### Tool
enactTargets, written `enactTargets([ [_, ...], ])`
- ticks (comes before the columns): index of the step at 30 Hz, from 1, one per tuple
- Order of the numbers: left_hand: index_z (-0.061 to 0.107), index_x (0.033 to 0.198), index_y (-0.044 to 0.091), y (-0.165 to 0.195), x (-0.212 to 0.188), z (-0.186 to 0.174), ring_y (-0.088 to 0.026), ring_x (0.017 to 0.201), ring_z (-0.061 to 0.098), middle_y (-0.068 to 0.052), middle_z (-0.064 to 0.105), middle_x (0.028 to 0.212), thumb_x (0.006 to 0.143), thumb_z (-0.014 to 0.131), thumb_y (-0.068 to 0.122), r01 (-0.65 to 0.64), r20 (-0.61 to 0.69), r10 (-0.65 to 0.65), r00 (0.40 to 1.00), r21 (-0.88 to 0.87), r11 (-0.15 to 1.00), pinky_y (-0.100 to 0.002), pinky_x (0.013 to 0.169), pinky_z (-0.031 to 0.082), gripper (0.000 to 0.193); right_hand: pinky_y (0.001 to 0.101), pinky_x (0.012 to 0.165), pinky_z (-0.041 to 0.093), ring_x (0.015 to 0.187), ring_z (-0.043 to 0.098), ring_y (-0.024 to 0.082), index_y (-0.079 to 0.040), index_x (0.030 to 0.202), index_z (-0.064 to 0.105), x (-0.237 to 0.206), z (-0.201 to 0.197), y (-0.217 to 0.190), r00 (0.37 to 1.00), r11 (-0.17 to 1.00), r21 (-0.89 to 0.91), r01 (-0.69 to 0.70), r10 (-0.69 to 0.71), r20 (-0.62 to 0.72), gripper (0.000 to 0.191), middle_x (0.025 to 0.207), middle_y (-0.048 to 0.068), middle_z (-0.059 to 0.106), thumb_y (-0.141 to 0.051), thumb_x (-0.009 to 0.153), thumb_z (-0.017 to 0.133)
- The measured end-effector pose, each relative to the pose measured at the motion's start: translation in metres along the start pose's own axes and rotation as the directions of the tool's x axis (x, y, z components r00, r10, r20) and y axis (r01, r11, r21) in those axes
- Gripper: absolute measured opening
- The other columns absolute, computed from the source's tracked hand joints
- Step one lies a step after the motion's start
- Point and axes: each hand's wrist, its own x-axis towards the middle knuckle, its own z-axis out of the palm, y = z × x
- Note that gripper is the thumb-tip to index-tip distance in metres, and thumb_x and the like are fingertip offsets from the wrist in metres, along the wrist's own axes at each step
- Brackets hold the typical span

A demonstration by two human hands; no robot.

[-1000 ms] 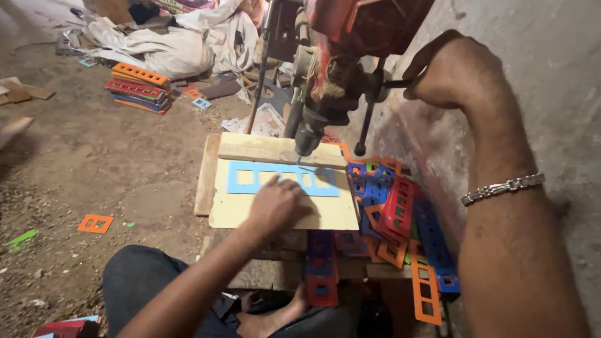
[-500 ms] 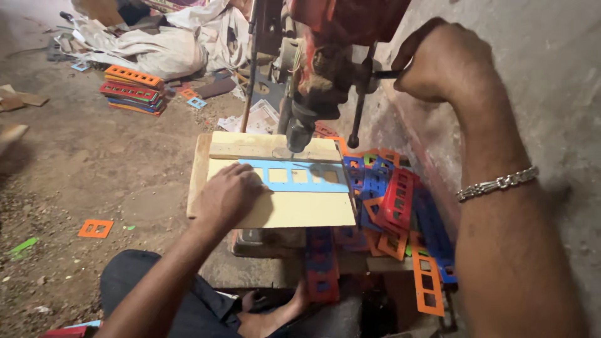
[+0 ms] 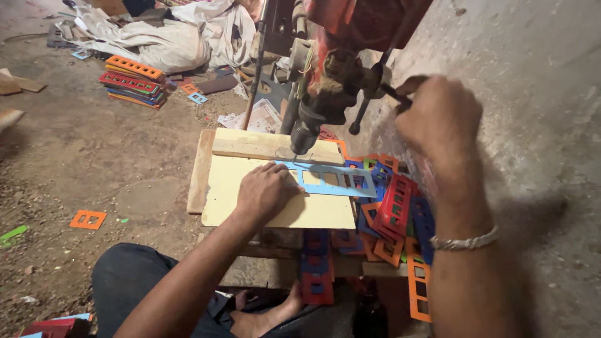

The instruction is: The person operates a drill press to drill holes into colorful plastic frames. They place each frame under the drill bit, lower the lever to drill, and then remove the frame to place it aside. The person repeats this process with multiple frames of different colors.

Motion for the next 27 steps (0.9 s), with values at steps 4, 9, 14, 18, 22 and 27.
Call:
enactTargets([
  [4,0.076,0.094,0.004,0.0,0.002,0.0,-0.028,0.112,0.067,-0.01,0.074,0.11,0.082,0.075,0.049,0.032,0.04,-0.032,0.999,-0.014,0.999,-0.04,0.094,0.053,0.046,0.0542,0.077,0.056,0.084,0.073,0.042,-0.016,0.095,0.082,-0.022,0.028,0.0,0.99,0.984,-0.161,-0.079,0.058,-0.128,0.016,0.087,0.019,0.076,-0.018,0.082,0.073],
  [9,0.076,0.098,0.004,-0.002,0.002,0.004,-0.029,0.117,0.065,-0.011,0.074,0.115,0.083,0.075,0.05,0.035,0.055,-0.034,0.998,-0.001,0.999,-0.041,0.098,0.051,0.048,0.0558,0.077,0.057,0.08,0.074,0.042,-0.012,0.093,0.08,-0.041,0.051,-0.002,0.983,0.994,-0.08,-0.073,0.058,-0.175,0.016,0.083,0.021,0.075,-0.015,0.082,0.07],
  [14,0.076,0.103,0.004,-0.003,-0.001,0.007,-0.031,0.118,0.064,-0.014,0.073,0.12,0.079,0.077,0.046,0.003,-0.042,-0.003,0.999,-0.001,1.0,-0.041,0.097,0.051,0.048,0.0556,0.067,0.056,0.071,0.072,0.043,-0.015,0.098,0.082,-0.054,0.059,-0.011,0.95,0.997,-0.057,-0.047,0.027,-0.31,0.02,0.081,0.019,0.074,-0.015,0.083,0.069],
  [18,0.075,0.1,0.003,-0.001,-0.002,0.006,-0.029,0.117,0.065,-0.011,0.074,0.117,0.082,0.076,0.046,0.018,-0.001,-0.018,1.0,-0.021,1.0,-0.041,0.097,0.052,0.047,0.0518,0.063,0.056,0.068,0.072,0.039,-0.016,0.095,0.081,-0.057,0.068,-0.01,0.915,0.995,-0.084,-0.046,0.008,-0.403,0.015,0.079,0.016,0.074,-0.016,0.086,0.07],
  [22,0.075,0.101,0.004,0.001,-0.002,0.005,-0.029,0.113,0.066,-0.01,0.074,0.115,0.082,0.076,0.046,0.029,-0.001,-0.029,1.0,-0.03,0.999,-0.041,0.096,0.053,0.046,0.0511,0.058,0.055,0.065,0.071,0.038,-0.017,0.106,0.083,-0.061,0.074,-0.01,0.886,1.0,-0.012,-0.003,-0.003,-0.465,0.026,0.08,0.014,0.076,-0.014,0.085,0.069],
  [27,0.076,0.096,0.004,0.001,-0.001,0.003,-0.03,0.111,0.067,-0.011,0.074,0.112,0.08,0.077,0.047,0.014,-0.039,-0.015,0.999,-0.024,1.0,-0.042,0.093,0.053,0.047,0.051,0.066,0.056,0.071,0.073,0.038,-0.02,0.099,0.084,-0.048,0.043,-0.021,0.937,0.996,-0.048,-0.079,0.058,-0.343,0.015,0.08,0.016,0.075,-0.02,0.09,0.073],
])
